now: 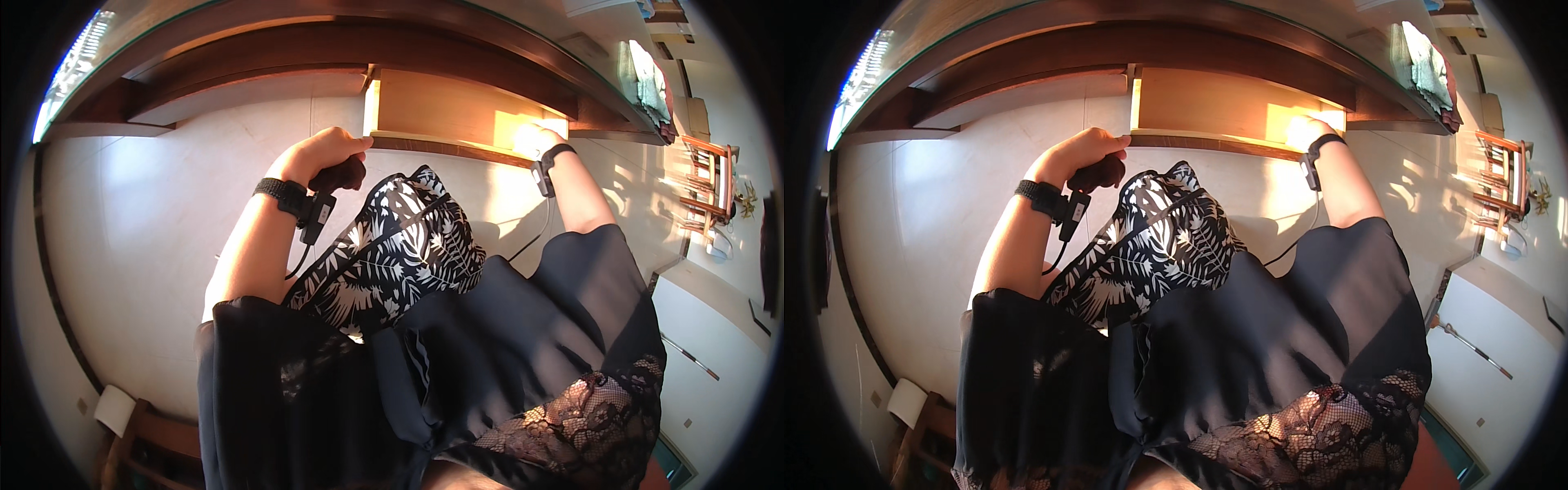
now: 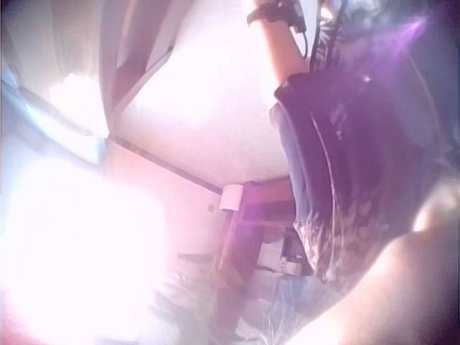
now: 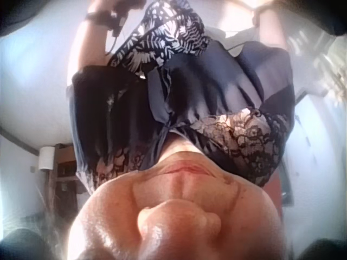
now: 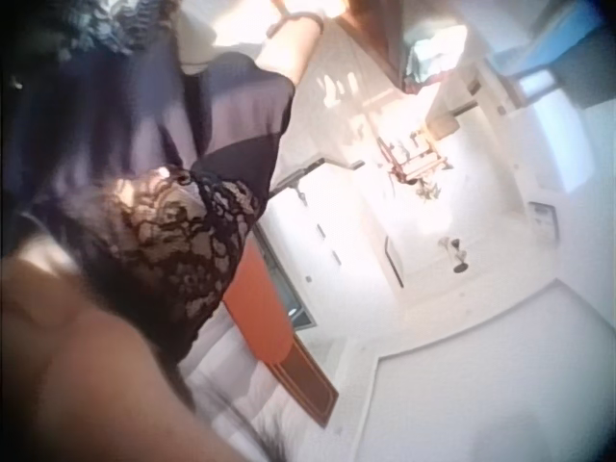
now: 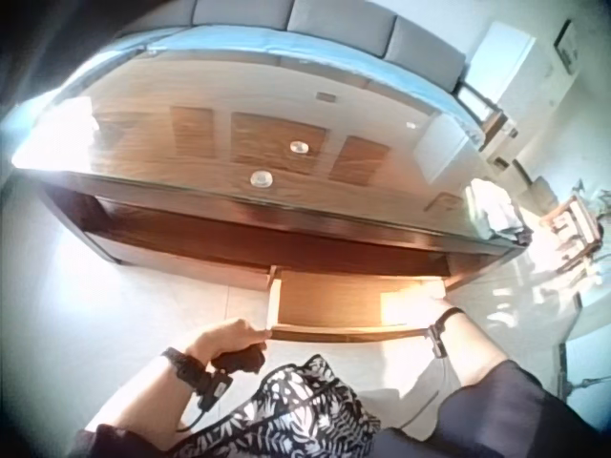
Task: The person wipes the inside of a drawer and the top of a wooden cabinet with cloths, then applies liquid from a spray bottle to a coffee table and wipes the surface with a cloth.
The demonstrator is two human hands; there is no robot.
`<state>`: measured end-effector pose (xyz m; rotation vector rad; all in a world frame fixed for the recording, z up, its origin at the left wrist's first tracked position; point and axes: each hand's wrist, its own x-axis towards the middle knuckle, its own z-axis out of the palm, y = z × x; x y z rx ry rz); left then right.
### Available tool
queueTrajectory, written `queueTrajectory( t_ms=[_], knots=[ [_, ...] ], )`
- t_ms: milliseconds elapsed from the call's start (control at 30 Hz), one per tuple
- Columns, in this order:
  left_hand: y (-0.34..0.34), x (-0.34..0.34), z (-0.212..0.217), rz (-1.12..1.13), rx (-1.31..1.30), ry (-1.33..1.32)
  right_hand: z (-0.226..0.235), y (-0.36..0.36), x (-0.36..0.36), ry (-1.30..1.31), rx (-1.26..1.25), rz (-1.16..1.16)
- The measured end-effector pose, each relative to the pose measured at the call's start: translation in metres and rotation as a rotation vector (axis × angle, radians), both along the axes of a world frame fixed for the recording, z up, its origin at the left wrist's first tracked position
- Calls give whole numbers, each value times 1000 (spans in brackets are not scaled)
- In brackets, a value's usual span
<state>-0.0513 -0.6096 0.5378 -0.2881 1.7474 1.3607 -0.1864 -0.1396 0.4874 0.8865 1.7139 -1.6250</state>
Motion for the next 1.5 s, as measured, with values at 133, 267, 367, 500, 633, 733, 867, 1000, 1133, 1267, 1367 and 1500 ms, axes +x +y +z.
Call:
queueTrajectory(
  t_ms=[133, 267, 367, 500, 633, 733, 867, 1000, 1133, 1267, 1367, 1500],
  knots=[
    [-1, 1, -3, 24, 109, -151, 74, 44, 6, -152, 360, 747],
    [3, -3, 4, 48, 171, -246, 128, 59, 66, -142, 440, 418],
    [9, -7, 20, 45, 115, -262, 98, 58, 104, -222, 183, 504],
    [-1, -7, -7, 141, 215, -306, 30, 17, 113, 88, -9, 208],
    [14, -12, 27, 293, 332, -385, 37, 13, 90, 59, 108, 29],
    [10, -20, -12, 477, 565, -322, 48, -29, 76, 84, -227, -78],
    [2, -38, -6, 581, 710, -269, 62, -63, 41, 148, -97, 36],
    [-4, -49, -9, 510, 947, -289, 39, -65, 14, 125, -270, 64],
    [-9, -34, 3, 616, 693, -232, 48, -98, 32, 60, -427, 188],
    [-15, -27, 15, 627, 528, 1, 96, -133, 44, 230, -59, 536],
    [-27, -34, 15, 974, 513, 108, 95, -146, 19, 450, -75, 609],
    [-86, -35, 6, 1270, 807, 127, 106, -206, -16, 665, -7, 338]
  ],
)
